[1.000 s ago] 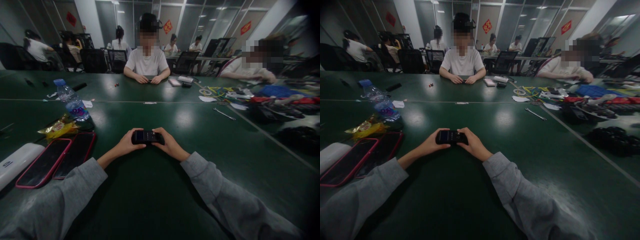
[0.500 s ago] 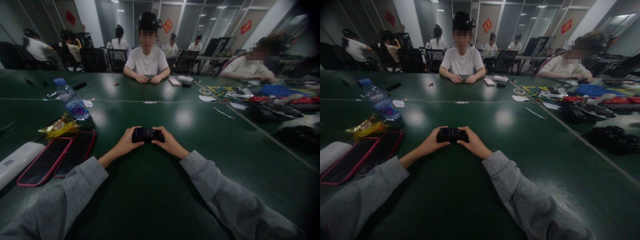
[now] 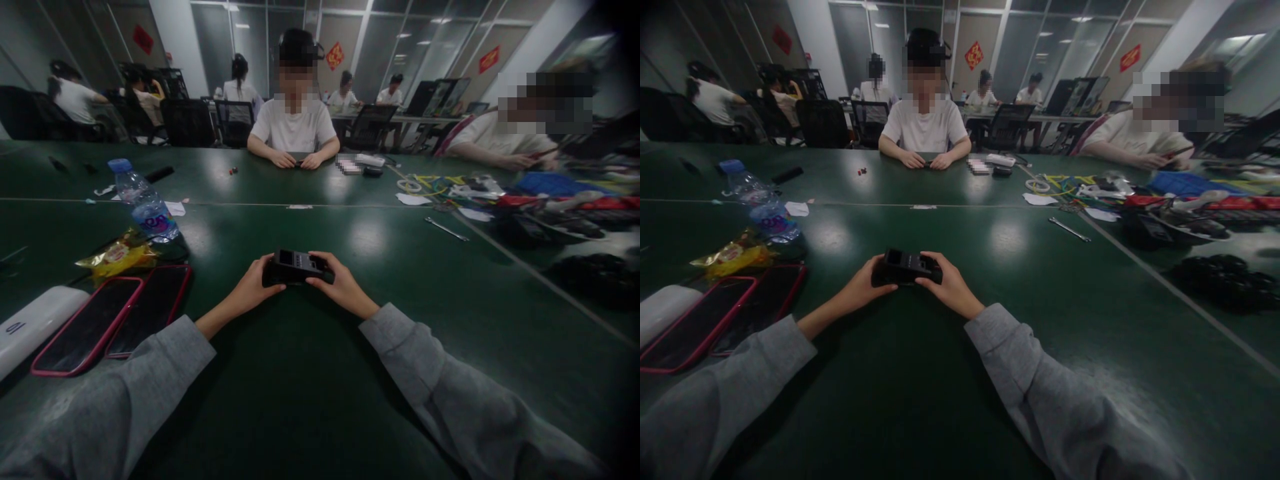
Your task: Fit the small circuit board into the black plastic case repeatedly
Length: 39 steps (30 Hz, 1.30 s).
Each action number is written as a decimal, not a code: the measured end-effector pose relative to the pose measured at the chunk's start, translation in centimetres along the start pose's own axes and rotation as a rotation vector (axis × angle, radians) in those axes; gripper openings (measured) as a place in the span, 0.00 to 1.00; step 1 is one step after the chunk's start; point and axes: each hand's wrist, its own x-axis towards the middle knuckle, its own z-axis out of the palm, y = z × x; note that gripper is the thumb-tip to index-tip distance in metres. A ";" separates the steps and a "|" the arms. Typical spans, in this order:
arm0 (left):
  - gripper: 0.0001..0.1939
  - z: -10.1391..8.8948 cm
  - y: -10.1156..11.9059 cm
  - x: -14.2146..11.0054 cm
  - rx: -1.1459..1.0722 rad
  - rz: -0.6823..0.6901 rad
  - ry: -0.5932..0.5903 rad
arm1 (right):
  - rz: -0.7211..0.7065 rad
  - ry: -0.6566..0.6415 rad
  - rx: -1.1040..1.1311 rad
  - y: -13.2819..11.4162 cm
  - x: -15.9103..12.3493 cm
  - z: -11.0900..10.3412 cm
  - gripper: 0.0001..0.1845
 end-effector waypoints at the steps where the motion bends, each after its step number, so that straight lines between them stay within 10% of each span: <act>1: 0.38 0.0 0.1 0.0 -0.007 -0.009 -0.007 | 0.011 0.020 0.028 0.0 0.0 0.0 0.28; 12: 0.37 -0.6 1.0 -0.2 -0.022 -0.033 -0.051 | 0.123 0.405 0.014 2.8 1.0 -2.0 0.29; 39: 0.35 -0.7 1.4 -0.3 -0.023 -0.027 -0.054 | 0.148 0.277 -0.230 4.3 0.8 -2.1 0.27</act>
